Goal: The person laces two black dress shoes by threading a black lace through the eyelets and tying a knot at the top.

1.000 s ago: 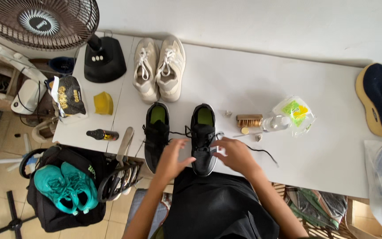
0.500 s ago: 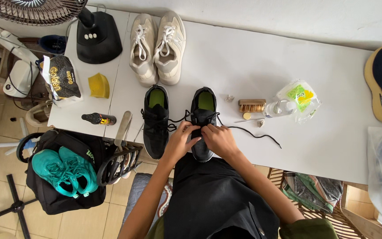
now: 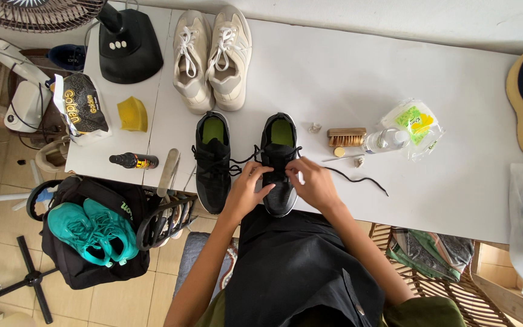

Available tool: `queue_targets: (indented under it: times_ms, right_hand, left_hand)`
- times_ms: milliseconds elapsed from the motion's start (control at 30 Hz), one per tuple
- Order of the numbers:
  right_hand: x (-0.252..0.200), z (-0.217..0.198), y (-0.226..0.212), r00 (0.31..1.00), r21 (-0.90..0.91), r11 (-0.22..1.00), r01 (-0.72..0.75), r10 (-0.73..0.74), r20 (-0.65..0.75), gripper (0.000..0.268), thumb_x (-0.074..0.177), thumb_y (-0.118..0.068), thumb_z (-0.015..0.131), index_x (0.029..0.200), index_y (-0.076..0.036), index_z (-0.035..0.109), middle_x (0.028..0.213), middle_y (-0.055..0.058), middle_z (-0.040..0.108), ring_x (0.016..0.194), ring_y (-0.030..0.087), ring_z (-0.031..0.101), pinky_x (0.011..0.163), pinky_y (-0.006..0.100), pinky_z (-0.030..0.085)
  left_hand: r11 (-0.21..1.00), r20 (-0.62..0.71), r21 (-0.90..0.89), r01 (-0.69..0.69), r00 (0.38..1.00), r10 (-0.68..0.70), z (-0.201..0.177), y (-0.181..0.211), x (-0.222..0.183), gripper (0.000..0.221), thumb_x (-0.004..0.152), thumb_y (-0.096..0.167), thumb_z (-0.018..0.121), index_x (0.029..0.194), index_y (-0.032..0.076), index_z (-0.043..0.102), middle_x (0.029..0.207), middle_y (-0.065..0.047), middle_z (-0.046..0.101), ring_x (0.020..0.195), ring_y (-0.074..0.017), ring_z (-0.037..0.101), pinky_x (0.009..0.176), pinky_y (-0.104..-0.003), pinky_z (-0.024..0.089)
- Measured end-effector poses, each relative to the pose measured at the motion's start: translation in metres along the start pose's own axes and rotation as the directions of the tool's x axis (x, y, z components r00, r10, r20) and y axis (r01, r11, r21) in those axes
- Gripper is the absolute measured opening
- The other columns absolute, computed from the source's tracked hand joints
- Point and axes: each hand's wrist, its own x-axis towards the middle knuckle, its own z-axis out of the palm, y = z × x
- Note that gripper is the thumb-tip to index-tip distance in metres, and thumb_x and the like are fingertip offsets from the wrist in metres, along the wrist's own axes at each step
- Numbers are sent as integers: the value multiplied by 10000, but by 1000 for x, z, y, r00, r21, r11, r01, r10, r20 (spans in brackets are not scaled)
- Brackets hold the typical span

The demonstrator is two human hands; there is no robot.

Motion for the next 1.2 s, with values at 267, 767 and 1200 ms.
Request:
queue_targets:
  times_ms: [267, 767, 1200]
  right_hand:
    - [-7, 0, 7, 994, -105, 990, 91, -97, -50, 157, 990, -252, 800, 1143, -224, 778, 1003, -1, 687, 799, 256, 750, 692, 377, 616]
    - [17, 1, 42, 925, -313, 889, 334, -373, -71, 110, 1078, -250, 737, 990, -196, 698, 1152, 45, 661, 1036, 273, 673, 874, 386, 492]
    - [38, -127, -51, 964, 367, 924, -106, 4, 267, 73, 953, -51, 778, 1002, -105, 780, 819, 112, 804, 644, 330, 726, 705, 457, 596]
  left_hand:
    - [997, -27, 37, -72, 997, 73, 2, -4, 1, 515, 941, 133, 893, 1409, 152, 680, 1243, -86, 614, 1052, -331, 773, 888, -476, 685]
    - [830, -70, 542, -127, 978, 196, -28, -11, 46, 387, 965, 379, 884, 1147, 70, 739, 1236, -84, 739, 1348, -277, 680, 1323, -578, 274]
    - [955, 563, 253, 156, 779, -277, -206, 207, 18, 316, 1150, 266, 562, 1147, 55, 797, 908, -172, 846, 798, -344, 813, 737, -456, 611]
